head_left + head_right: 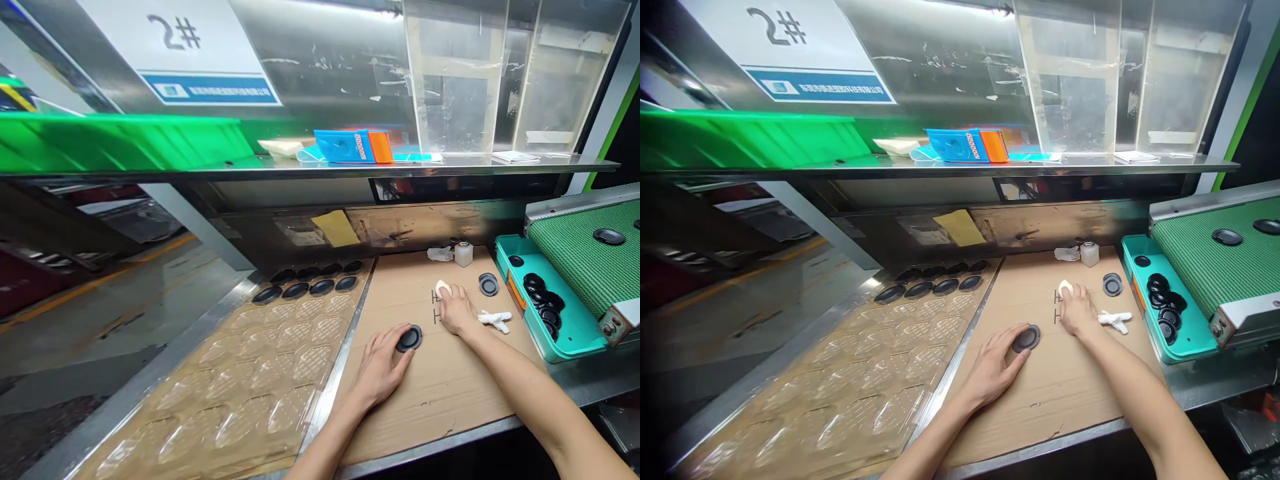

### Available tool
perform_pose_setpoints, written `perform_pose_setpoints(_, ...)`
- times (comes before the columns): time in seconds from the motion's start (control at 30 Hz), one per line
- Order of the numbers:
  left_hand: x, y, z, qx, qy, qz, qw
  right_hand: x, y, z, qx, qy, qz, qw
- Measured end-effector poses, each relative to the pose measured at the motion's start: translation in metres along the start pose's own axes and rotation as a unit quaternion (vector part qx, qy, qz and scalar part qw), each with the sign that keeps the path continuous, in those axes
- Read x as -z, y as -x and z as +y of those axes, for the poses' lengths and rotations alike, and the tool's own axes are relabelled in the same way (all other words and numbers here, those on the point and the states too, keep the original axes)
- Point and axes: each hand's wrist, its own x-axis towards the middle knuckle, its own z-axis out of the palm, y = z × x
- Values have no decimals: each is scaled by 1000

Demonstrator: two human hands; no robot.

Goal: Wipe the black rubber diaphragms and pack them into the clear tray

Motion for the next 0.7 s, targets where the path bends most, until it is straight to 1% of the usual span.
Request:
perform_pose_setpoints(0.13,1,-1,0,-15,2,-12,1000,4,1,0,-15,11,-4,1000)
perform_pose_setpoints(0.27,2,-1,1,-17,-2,-5,1000,10,0,-5,-15,29,-11,999)
perform_pose_setpoints(0.37,2,1,-1,-11,14,1,1000,16,11,-11,17,43,-23,999)
perform_pose_setpoints(0.43,3,4,-6,-10,32,-2,999,18,21,-15,52,33,-25,998)
perform_pose_setpoints(0.5,4,8,-12,-9,38,-10,999,20,29,-17,66,13,-23,997)
perform_pose_setpoints(0.6,9,10,-18,-12,18,-27,999,21,29,-17,60,-2,-29,998)
perform_pose_setpoints(0.7,16,-3,-11,-20,-15,-32,999,21,22,-15,68,-7,-31,997)
